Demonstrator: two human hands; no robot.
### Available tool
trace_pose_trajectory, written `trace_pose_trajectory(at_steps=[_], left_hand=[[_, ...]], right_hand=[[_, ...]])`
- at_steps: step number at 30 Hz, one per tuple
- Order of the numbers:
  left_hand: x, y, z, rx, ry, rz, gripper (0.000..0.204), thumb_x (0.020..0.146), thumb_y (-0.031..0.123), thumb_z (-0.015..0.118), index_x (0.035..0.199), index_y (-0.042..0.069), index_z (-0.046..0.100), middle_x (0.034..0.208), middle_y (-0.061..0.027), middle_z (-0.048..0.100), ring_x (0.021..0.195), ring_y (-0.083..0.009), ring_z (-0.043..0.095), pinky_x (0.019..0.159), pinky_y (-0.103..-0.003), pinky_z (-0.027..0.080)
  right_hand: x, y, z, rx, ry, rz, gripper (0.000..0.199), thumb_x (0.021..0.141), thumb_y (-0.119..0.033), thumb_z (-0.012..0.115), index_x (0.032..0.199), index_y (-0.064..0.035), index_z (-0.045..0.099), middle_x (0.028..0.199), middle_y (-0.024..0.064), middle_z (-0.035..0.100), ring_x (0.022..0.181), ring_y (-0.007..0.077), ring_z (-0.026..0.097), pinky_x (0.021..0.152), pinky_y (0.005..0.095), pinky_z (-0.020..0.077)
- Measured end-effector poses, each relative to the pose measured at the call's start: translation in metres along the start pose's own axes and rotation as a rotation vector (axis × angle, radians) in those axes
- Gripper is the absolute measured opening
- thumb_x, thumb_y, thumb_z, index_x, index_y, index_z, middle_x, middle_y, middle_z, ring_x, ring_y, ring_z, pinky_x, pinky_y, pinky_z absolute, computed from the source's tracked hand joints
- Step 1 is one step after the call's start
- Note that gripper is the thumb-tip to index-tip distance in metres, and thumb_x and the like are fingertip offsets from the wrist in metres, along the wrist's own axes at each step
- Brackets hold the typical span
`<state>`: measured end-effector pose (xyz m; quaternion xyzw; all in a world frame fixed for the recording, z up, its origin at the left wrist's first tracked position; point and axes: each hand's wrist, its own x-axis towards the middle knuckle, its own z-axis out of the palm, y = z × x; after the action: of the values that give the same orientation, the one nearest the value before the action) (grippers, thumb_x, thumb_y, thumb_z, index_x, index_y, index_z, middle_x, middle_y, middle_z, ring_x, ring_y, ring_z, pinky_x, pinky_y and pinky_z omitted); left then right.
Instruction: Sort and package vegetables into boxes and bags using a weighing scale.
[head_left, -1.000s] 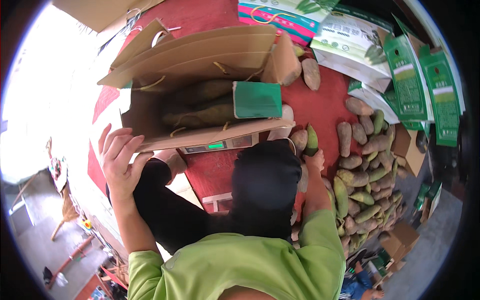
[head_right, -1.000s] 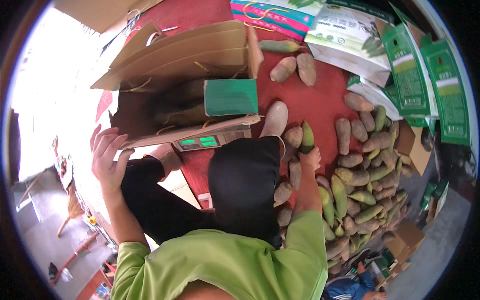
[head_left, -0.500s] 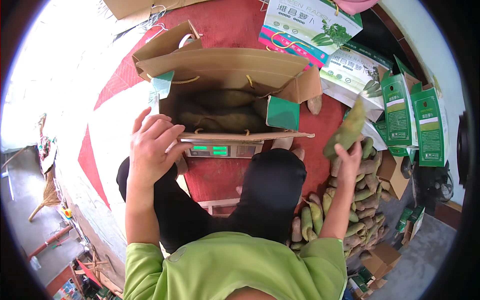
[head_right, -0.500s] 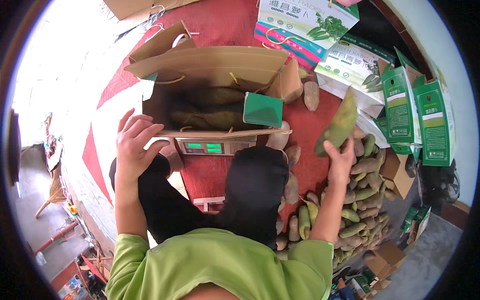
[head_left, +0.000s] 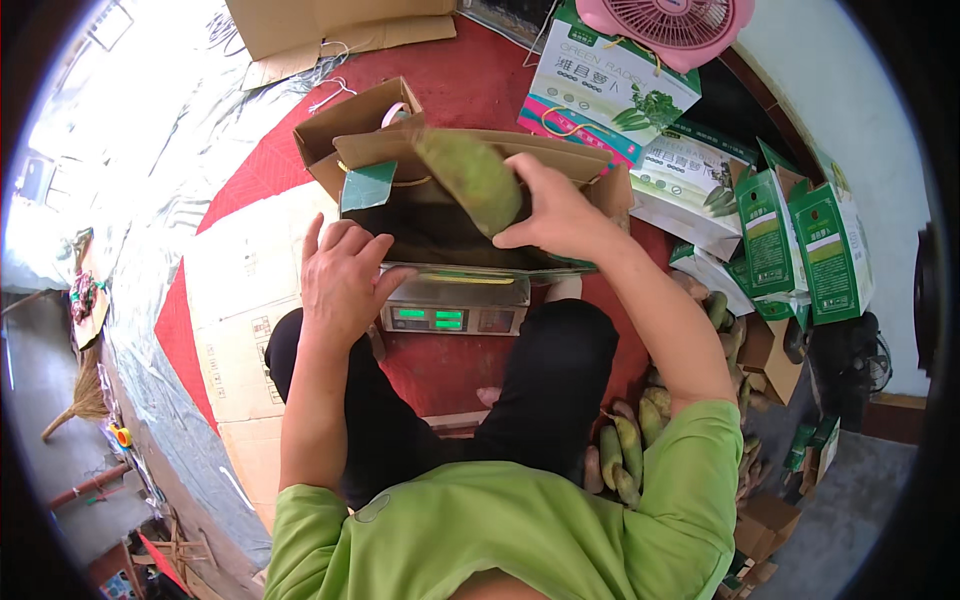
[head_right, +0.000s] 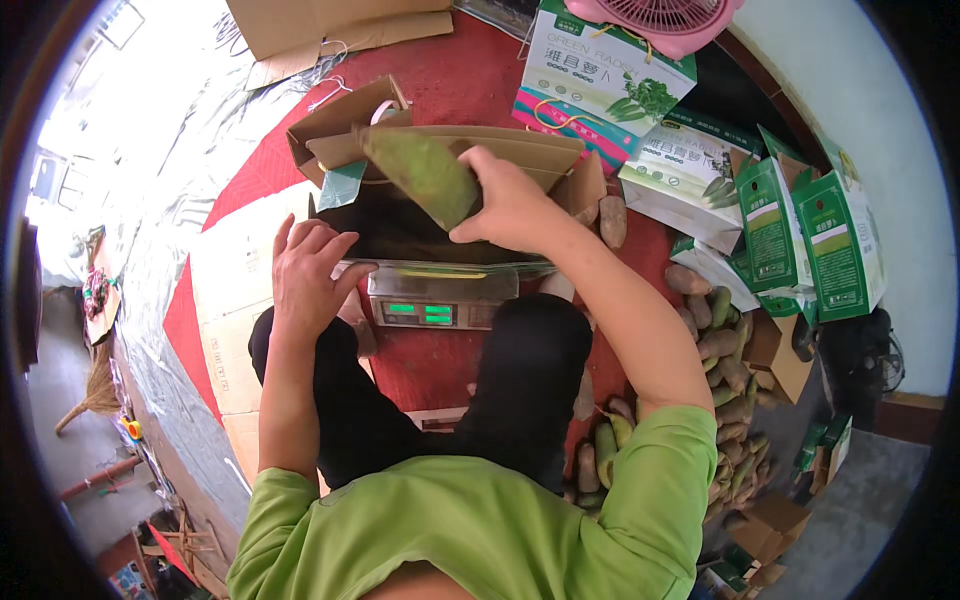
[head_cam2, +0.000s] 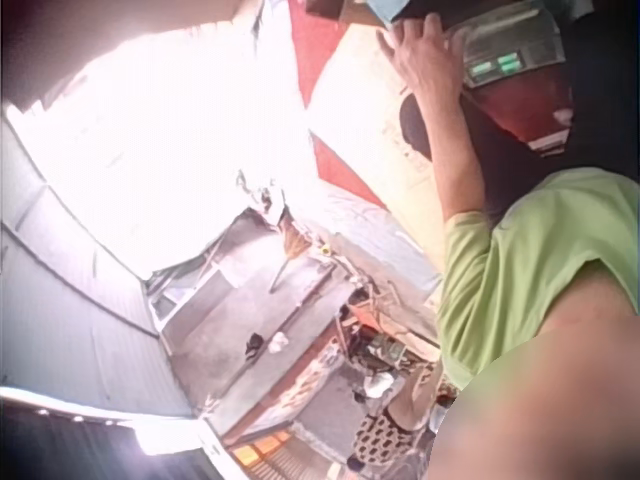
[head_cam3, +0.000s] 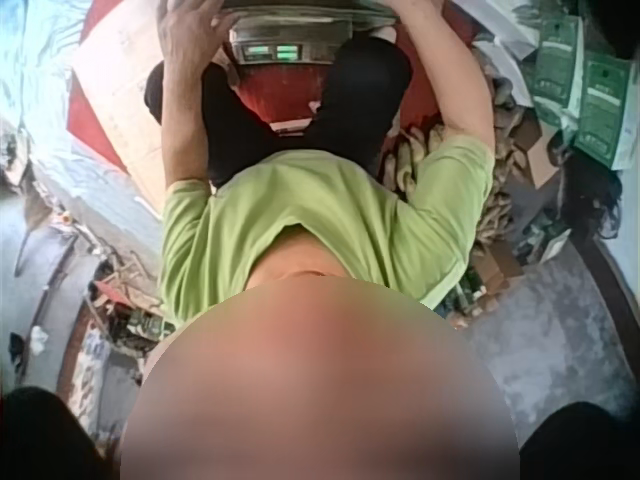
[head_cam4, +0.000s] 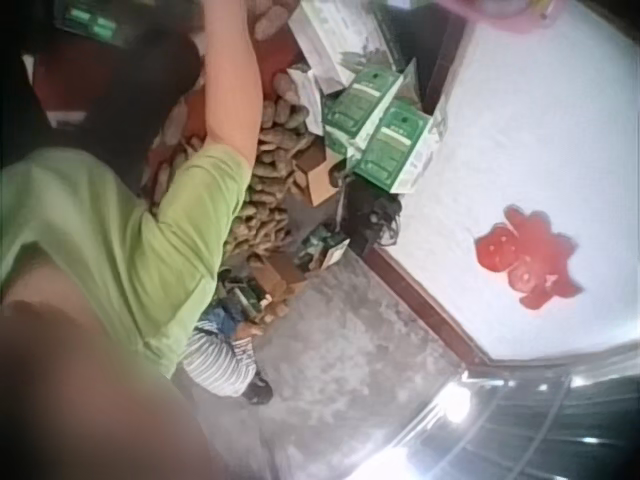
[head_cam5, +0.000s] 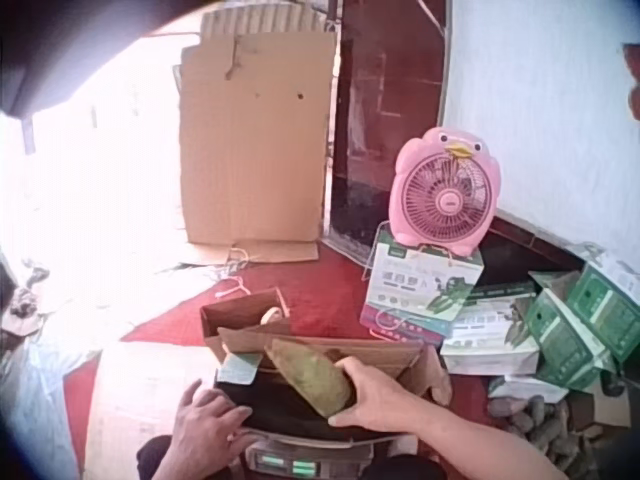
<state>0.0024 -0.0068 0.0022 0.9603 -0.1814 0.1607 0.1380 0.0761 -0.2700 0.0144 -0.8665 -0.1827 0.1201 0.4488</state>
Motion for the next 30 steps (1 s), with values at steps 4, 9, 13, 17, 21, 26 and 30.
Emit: trace_pose_trajectory(at_steps=[4, 9, 13, 17, 21, 26, 30], left_hand=[[-0.007, -0.007, -0.003, 0.004, 0.017, -0.038, 0.035, 0.07, 0.036, 0.075, 0.092, 0.01, 0.069, 0.083, -0.003, 0.06, 0.099, -0.0226, 0.056, 0.105, -0.049, 0.033], [-0.008, -0.008, -0.001, -0.016, 0.017, -0.036, 0.033, 0.069, 0.035, 0.075, 0.09, 0.01, 0.069, 0.084, -0.0022, 0.061, 0.099, -0.0225, 0.056, 0.105, -0.048, 0.033], [-0.007, -0.009, -0.001, -0.017, 0.015, -0.022, 0.03, 0.069, 0.033, 0.075, 0.089, 0.01, 0.07, 0.085, -0.0015, 0.062, 0.098, -0.0218, 0.057, 0.105, -0.047, 0.033], [-0.009, -0.011, -0.002, -0.002, 0.029, 0.002, 0.029, 0.069, 0.03, 0.076, 0.089, 0.01, 0.07, 0.085, -0.0019, 0.062, 0.096, -0.0219, 0.057, 0.104, -0.046, 0.033], [-0.005, -0.007, 0.0, -0.019, 0.05, 0.049, 0.028, 0.068, 0.026, 0.077, 0.09, 0.01, 0.07, 0.086, -0.0021, 0.062, 0.095, -0.0223, 0.057, 0.102, -0.045, 0.034], [-0.004, -0.002, 0.004, -0.034, 0.03, 0.073, 0.027, 0.069, 0.024, 0.076, 0.091, 0.01, 0.07, 0.087, -0.0017, 0.063, 0.097, -0.022, 0.057, 0.103, -0.046, 0.034], [-0.004, 0.0, 0.006, -0.017, 0.053, 0.107, 0.027, 0.07, 0.024, 0.076, 0.093, 0.011, 0.07, 0.088, -0.0015, 0.062, 0.098, -0.0215, 0.057, 0.103, -0.046, 0.033]], right_hand=[[0.014, 0.007, 0.017, -0.403, -0.24, 0.114, 0.065, 0.058, -0.008, 0.081, 0.113, -0.0005, 0.047, 0.108, 0.0209, 0.059, 0.104, 0.038, 0.056, 0.089, 0.0406, 0.0457], [0.022, 0.015, 0.034, -0.607, -0.358, 0.246, 0.065, 0.06, -0.011, 0.082, 0.114, -0.0004, 0.047, 0.106, 0.0215, 0.061, 0.104, 0.039, 0.057, 0.088, 0.043, 0.0466], [0.023, 0.026, 0.03, -0.565, -0.147, 0.057, 0.063, 0.068, -0.019, 0.078, 0.121, -0.0035, 0.048, 0.113, 0.02, 0.061, 0.107, 0.0353, 0.059, 0.087, 0.044, 0.0488], [0.008, -0.015, 0.002, -0.157, 0.153, -0.017, 0.05, 0.075, -0.027, 0.072, 0.116, -0.0036, 0.058, 0.101, 0.0158, 0.067, 0.095, 0.0295, 0.064, 0.081, 0.0383, 0.0489], [-0.018, -0.002, -0.035, 0.026, 0.638, -0.041, 0.031, 0.085, -0.032, 0.066, 0.075, -0.0022, 0.07, 0.06, 0.0024, 0.061, 0.057, 0.0094, 0.051, 0.059, 0.0265, 0.0423], [-0.053, 0.05, -0.051, 0.227, 0.951, 0.027, 0.017, 0.088, -0.016, 0.062, 0.099, -0.0037, 0.067, 0.086, 0.0007, 0.064, 0.076, 0.0085, 0.056, 0.07, 0.0236, 0.045], [-0.066, 0.083, -0.049, 0.368, 0.944, 0.165, 0.029, 0.086, -0.017, 0.067, 0.113, -0.0069, 0.062, 0.1, -0.0008, 0.061, 0.088, 0.0086, 0.056, 0.074, 0.0254, 0.045]])
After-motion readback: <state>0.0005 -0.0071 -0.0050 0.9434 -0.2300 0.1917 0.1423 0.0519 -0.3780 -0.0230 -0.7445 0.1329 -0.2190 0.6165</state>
